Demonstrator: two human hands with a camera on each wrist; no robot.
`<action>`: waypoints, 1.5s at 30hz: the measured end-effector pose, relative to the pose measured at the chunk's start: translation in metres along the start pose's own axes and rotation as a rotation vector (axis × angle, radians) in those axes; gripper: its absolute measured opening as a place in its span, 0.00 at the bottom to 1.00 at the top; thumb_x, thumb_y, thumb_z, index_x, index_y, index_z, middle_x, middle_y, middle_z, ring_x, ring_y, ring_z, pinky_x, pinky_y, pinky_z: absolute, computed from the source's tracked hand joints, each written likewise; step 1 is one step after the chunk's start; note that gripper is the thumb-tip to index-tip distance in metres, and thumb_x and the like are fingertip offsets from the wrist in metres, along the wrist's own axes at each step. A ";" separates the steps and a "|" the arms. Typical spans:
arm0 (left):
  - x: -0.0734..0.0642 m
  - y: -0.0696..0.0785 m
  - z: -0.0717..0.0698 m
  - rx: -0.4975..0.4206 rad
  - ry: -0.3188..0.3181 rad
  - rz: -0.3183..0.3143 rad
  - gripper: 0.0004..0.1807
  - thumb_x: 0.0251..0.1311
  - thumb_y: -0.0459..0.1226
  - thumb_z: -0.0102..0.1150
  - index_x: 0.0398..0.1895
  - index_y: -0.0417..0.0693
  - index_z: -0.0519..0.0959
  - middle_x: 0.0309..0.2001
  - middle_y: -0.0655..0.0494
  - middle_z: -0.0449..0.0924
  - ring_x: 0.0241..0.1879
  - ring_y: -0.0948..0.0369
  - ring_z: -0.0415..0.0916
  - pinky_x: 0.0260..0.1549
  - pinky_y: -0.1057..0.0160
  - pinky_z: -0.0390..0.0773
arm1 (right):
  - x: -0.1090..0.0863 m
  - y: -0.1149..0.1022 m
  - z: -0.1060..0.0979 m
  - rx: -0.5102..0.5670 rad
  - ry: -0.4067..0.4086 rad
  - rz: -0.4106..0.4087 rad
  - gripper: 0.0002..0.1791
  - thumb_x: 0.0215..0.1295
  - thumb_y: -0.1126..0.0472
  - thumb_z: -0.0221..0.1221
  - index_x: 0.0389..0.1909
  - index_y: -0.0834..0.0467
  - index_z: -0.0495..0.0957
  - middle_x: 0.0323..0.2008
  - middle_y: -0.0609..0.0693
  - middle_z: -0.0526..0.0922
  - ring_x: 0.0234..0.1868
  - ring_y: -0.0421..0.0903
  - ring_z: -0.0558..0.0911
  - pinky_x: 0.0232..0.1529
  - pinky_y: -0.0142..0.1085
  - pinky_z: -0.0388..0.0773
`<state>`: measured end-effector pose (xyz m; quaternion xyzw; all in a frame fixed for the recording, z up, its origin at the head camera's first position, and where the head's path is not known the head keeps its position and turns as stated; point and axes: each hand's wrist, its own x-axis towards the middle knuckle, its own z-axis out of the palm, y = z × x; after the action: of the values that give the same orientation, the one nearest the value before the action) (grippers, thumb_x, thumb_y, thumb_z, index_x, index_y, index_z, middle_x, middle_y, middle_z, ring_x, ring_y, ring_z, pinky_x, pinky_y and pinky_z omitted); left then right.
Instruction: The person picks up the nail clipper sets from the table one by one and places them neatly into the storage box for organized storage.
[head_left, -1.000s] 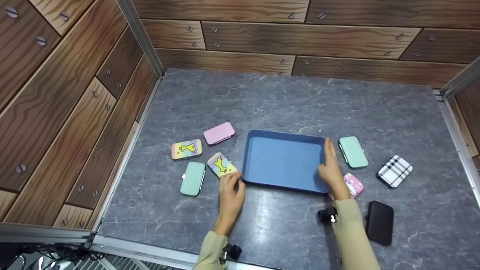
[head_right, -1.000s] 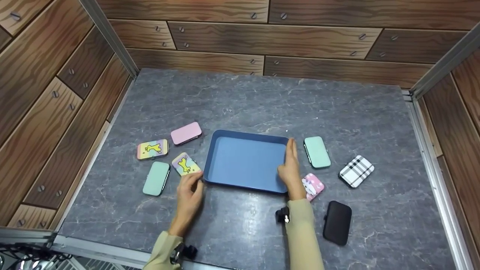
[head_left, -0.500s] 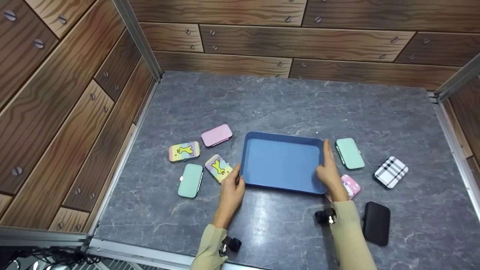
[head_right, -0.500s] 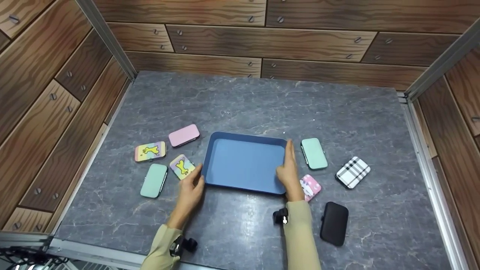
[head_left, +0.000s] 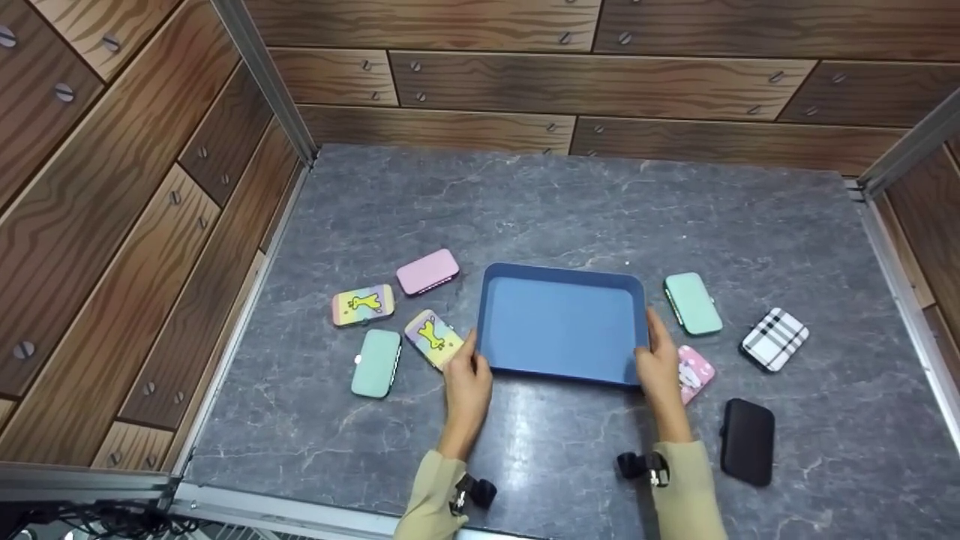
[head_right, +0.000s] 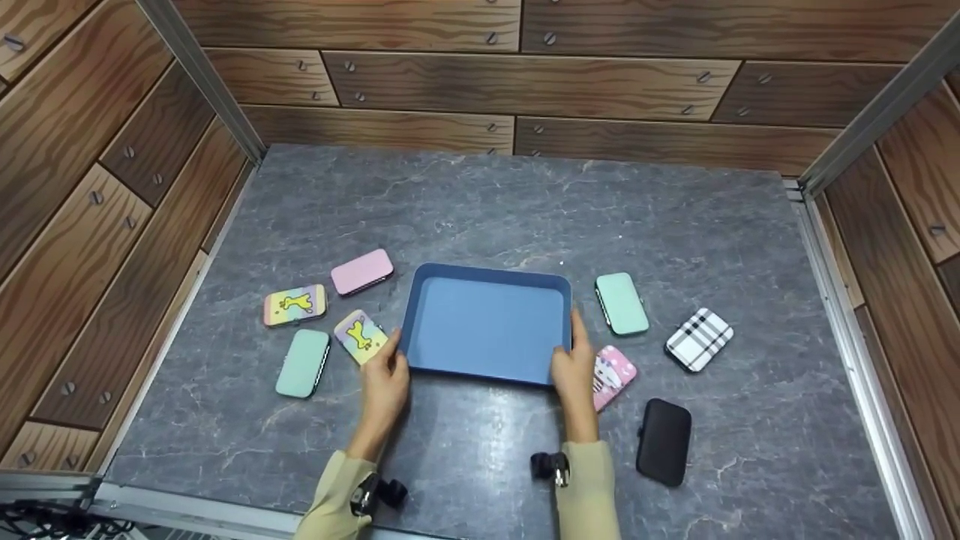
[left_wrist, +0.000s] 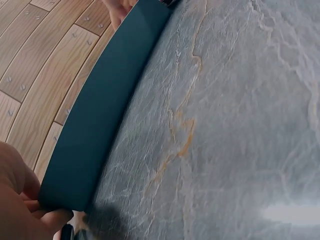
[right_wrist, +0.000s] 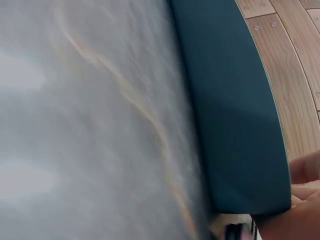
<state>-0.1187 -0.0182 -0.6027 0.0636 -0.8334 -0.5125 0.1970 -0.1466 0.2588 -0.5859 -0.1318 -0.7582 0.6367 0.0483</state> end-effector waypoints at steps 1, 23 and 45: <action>0.000 0.000 0.000 -0.001 0.004 -0.002 0.23 0.57 0.20 0.52 0.58 0.28 0.77 0.55 0.36 0.79 0.55 0.47 0.78 0.53 0.50 0.78 | -0.001 0.001 0.001 0.016 0.004 -0.012 0.40 0.56 0.82 0.36 0.75 0.71 0.49 0.75 0.67 0.51 0.76 0.56 0.50 0.75 0.40 0.46; 0.017 0.004 0.007 0.043 -0.013 -0.024 0.23 0.56 0.22 0.52 0.57 0.30 0.78 0.53 0.37 0.81 0.53 0.48 0.80 0.50 0.50 0.78 | 0.017 0.009 0.007 0.021 0.046 -0.032 0.40 0.55 0.83 0.33 0.74 0.69 0.53 0.75 0.64 0.53 0.76 0.53 0.51 0.74 0.38 0.47; 0.040 -0.022 -0.047 0.374 -0.227 0.226 0.46 0.46 0.40 0.66 0.72 0.38 0.62 0.68 0.34 0.63 0.70 0.35 0.55 0.68 0.40 0.57 | 0.018 0.008 0.000 -0.311 -0.071 -0.090 0.49 0.49 0.80 0.39 0.78 0.58 0.46 0.77 0.58 0.48 0.76 0.56 0.49 0.75 0.46 0.47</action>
<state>-0.1386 -0.0798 -0.5928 -0.0526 -0.9323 -0.3280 0.1431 -0.1631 0.2645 -0.5956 -0.0811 -0.8539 0.5132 0.0292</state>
